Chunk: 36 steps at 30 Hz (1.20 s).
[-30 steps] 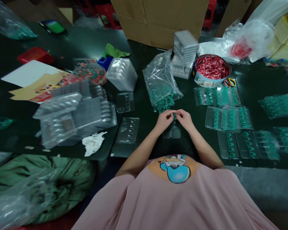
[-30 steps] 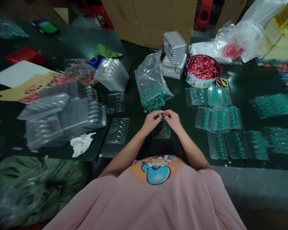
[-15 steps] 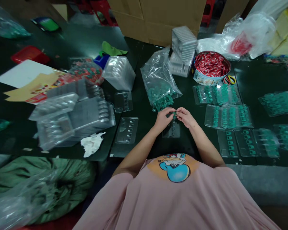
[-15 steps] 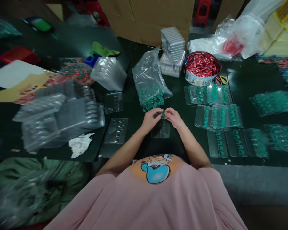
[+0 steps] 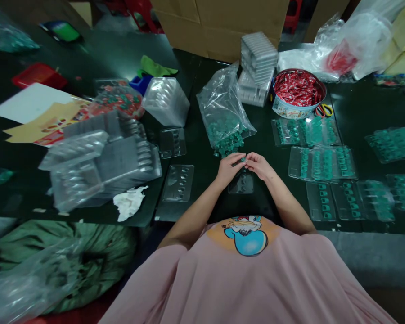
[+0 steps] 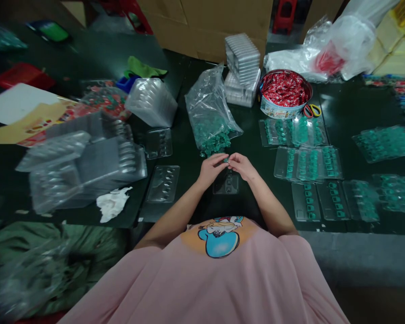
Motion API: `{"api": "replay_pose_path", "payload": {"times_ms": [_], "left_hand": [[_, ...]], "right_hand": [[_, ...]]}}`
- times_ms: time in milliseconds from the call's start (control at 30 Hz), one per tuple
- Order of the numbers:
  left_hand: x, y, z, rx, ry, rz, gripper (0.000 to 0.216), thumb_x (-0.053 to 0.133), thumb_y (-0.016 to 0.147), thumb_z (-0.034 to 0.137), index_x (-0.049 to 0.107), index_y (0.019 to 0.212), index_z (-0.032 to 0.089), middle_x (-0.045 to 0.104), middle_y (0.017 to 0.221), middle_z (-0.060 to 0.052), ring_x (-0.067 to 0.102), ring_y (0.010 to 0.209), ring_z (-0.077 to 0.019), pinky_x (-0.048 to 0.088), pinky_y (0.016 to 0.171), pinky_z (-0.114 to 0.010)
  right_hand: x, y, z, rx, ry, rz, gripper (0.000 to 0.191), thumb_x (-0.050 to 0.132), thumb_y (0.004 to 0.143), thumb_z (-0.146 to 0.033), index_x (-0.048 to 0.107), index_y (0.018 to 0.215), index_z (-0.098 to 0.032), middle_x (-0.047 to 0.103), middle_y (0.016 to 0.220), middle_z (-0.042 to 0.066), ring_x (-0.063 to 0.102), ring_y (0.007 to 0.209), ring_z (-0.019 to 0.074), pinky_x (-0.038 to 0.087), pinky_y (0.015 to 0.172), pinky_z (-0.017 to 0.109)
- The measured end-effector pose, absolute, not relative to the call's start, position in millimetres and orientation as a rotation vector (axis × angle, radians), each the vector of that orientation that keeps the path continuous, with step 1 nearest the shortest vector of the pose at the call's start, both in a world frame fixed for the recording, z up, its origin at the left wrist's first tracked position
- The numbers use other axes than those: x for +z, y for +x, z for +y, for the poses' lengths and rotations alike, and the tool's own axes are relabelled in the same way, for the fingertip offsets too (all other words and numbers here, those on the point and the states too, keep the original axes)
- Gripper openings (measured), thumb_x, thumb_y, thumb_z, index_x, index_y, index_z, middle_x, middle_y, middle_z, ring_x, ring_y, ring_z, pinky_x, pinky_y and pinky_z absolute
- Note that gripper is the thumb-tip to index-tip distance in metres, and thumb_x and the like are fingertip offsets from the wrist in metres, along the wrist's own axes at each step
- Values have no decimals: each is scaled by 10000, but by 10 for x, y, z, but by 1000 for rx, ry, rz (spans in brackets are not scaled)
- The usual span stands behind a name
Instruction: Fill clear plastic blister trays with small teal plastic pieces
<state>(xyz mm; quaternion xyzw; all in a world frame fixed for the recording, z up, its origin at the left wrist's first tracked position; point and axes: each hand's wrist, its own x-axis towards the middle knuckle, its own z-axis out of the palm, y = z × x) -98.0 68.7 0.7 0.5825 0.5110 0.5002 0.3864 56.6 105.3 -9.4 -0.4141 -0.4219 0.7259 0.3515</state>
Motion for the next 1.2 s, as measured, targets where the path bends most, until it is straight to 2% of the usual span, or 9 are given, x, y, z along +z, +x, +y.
{"api": "replay_pose_path", "payload": {"times_ms": [133,267,333,467,533,700,933,1067,1200], "left_hand": [[5,-997,709,1269,1385,1308,309,769,697,316,756,983,198,727,936,-61,641,800,-176,505,759,-313],[-30,-1031,723,1253,1337,1353,277,788,681,344,764,907,185,667,709,-12,572,634,-132,469,662,-270],[-62,-1062,720,1239,1371,1369,273,772,707,361,767,918,188,678,740,-24,593,661,-146,478,678,-280],[-186,-1116,695,1082,1649,1338,243,736,766,349,767,966,215,721,954,-76,661,881,-207,506,839,-341],[-271,-1118,685,997,1791,1324,223,714,793,317,764,986,219,717,988,-87,662,928,-216,507,883,-361],[-412,-1072,681,884,2025,1331,228,651,834,216,741,1043,208,675,1016,-90,637,960,-200,513,880,-347],[-417,-1064,690,857,2044,1286,253,597,877,217,719,1098,213,658,1007,-90,629,940,-191,495,870,-319],[-447,-1035,725,879,2008,1325,168,640,855,225,752,978,206,691,969,-103,644,933,-222,489,874,-343],[-467,-977,750,775,2128,1357,198,590,884,223,750,992,177,686,988,-131,645,910,-240,498,830,-358]], "right_hand": [[-92,527,1070,1811,-1074,-1185,297,744,618,-370,516,729,-215,508,605,-76,489,554,77,328,511,204],[-122,505,1051,1660,-1041,-1263,248,701,667,-377,525,724,-212,503,602,-73,468,560,80,368,568,230],[-161,549,1043,1588,-1048,-1326,240,689,698,-397,544,738,-210,523,616,-61,476,576,89,377,589,241],[-275,736,1053,1489,-1138,-1336,257,677,724,-440,556,744,-214,543,635,-49,502,602,107,403,623,259],[-332,830,1057,1460,-1184,-1319,264,676,722,-449,558,740,-214,538,632,-50,510,608,111,411,635,263],[-423,942,1033,1441,-1208,-1337,246,670,736,-437,573,747,-210,537,636,-52,506,608,108,407,638,257],[-492,960,1040,1404,-1226,-1379,206,648,761,-404,578,754,-211,541,641,-50,499,599,110,389,626,258],[-493,940,1085,1339,-1249,-1473,192,625,776,-396,572,756,-212,532,646,-48,489,602,116,381,619,262],[-445,884,1140,1238,-1266,-1575,169,613,785,-370,575,758,-208,551,670,-36,498,625,121,375,638,270]]}}
